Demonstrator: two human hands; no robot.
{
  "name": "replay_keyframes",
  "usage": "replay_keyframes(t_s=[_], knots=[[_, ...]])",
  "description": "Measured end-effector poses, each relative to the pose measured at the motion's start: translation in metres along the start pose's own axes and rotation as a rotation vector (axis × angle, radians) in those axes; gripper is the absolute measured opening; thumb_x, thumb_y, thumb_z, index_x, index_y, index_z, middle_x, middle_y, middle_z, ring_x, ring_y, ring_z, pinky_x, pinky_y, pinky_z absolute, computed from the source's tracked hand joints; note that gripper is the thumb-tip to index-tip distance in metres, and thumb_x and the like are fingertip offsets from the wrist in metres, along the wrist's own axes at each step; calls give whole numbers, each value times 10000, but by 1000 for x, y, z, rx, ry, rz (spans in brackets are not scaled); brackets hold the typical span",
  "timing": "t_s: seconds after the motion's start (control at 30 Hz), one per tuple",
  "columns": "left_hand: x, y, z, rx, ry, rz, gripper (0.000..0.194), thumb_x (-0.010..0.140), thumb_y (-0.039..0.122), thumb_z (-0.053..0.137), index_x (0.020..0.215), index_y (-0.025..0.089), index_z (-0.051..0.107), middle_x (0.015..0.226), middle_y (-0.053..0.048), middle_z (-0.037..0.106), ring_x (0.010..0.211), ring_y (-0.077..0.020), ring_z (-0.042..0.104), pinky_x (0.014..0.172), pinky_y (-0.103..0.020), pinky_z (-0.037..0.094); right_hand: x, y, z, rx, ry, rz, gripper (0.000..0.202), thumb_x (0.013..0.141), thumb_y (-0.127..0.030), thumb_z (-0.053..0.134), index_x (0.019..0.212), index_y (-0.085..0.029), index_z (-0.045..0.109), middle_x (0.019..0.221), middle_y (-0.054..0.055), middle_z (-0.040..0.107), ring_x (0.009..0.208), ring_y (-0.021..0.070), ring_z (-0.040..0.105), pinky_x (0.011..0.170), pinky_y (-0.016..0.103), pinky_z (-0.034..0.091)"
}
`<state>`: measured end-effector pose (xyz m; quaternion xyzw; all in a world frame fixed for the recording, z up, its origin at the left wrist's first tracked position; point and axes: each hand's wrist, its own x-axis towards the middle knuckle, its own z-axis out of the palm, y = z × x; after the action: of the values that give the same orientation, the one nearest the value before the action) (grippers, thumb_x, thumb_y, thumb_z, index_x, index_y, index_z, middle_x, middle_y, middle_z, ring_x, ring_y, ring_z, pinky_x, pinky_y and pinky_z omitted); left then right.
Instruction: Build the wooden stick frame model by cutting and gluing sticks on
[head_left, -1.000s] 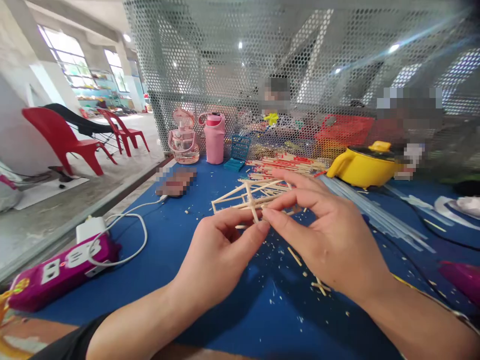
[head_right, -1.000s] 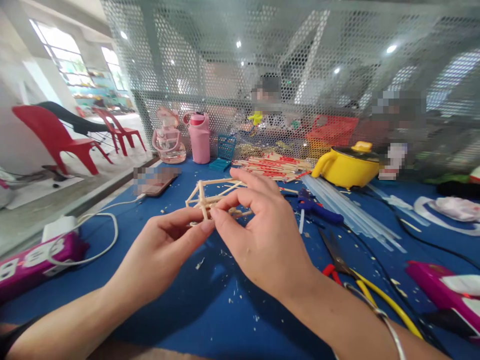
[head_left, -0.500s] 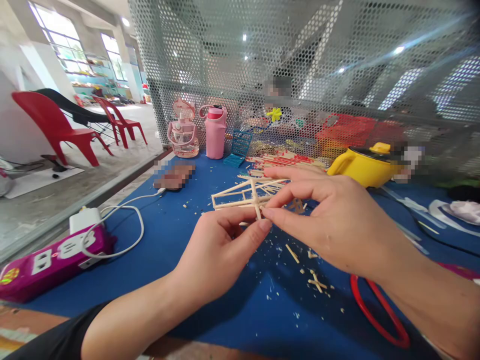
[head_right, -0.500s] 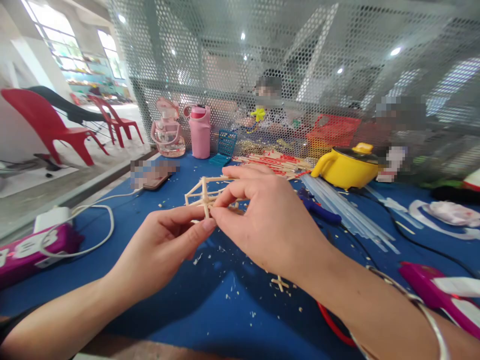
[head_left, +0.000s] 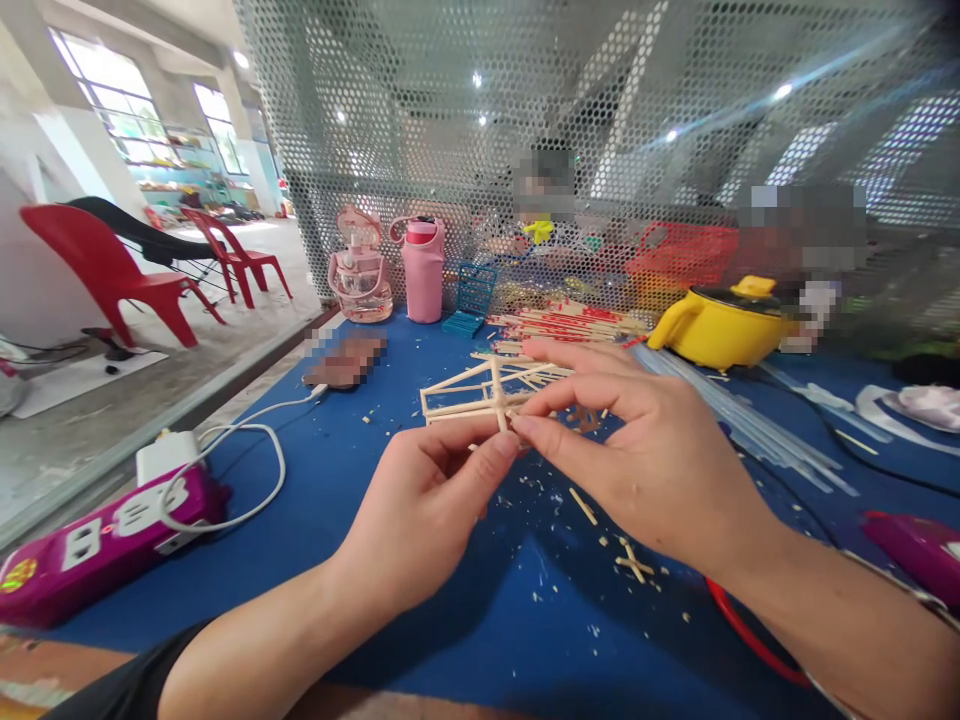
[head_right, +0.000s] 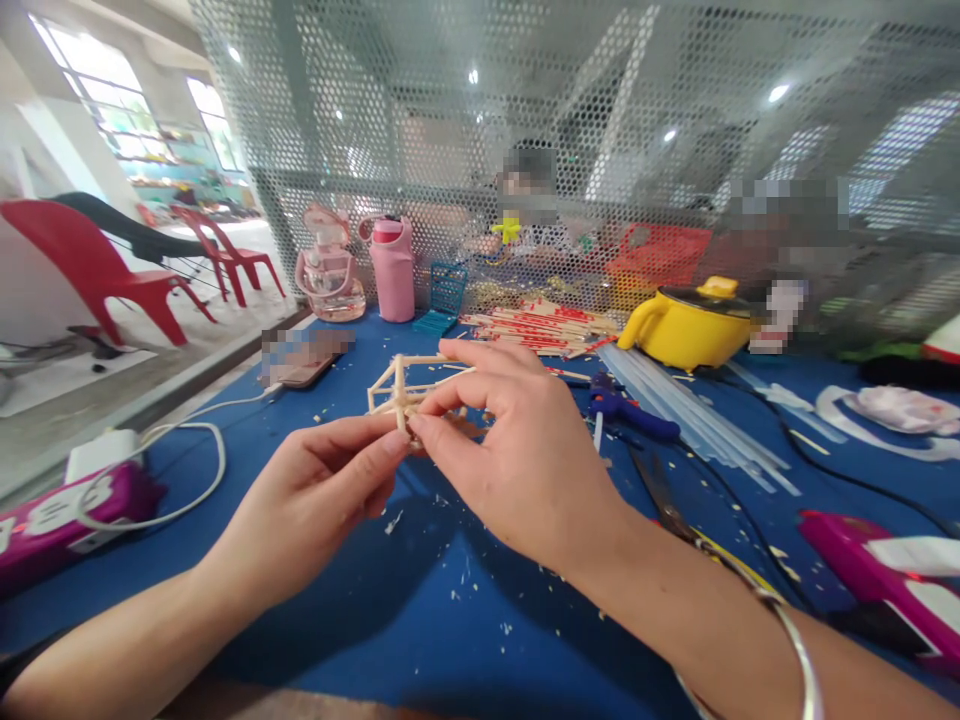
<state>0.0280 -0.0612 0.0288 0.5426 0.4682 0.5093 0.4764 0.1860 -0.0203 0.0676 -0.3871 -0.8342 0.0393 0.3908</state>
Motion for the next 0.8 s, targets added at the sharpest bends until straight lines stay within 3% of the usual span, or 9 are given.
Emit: replay_keyframes(t_s=[0.27,0.47,0.57,0.67,0.8], knots=[[0,1,1,-92,57,-159,393,803,531,598,750,150,681,435,14,531,411,-77,413,407,-184,286,2,-6,4,-13,13,-37,101,726,-198,654,640,-231,696,1161,43,692,1135,238,605,1004,442,460],[-2,0,-3,-113,128,-192,342,796,477,618,692,153,653,424,4,557,391,-81,441,394,-175,315,3,-8,10,-9,6,-102,124,745,-189,635,663,-228,720,1165,71,690,1113,243,611,1003,457,450],[-4,-2,-6,-133,164,-194,318,797,452,621,690,154,653,425,8,553,390,-78,450,389,-166,318,-3,-7,8,3,16,-153,131,760,-179,617,800,-225,733,1191,69,675,1138,228,596,1013,420,451],[-6,-3,-8,-160,169,-195,321,781,457,639,685,151,654,440,7,554,396,-74,455,379,-157,312,-10,1,1,31,53,-174,308,734,-106,575,1019,-179,669,1206,74,656,1155,209,584,1044,375,435],[-8,-2,-8,-153,162,-216,332,768,464,657,688,142,663,440,6,550,396,-69,457,375,-150,316,-23,20,-1,60,120,-208,455,701,-89,575,1153,-146,564,1239,112,611,1175,236,557,1066,416,408]])
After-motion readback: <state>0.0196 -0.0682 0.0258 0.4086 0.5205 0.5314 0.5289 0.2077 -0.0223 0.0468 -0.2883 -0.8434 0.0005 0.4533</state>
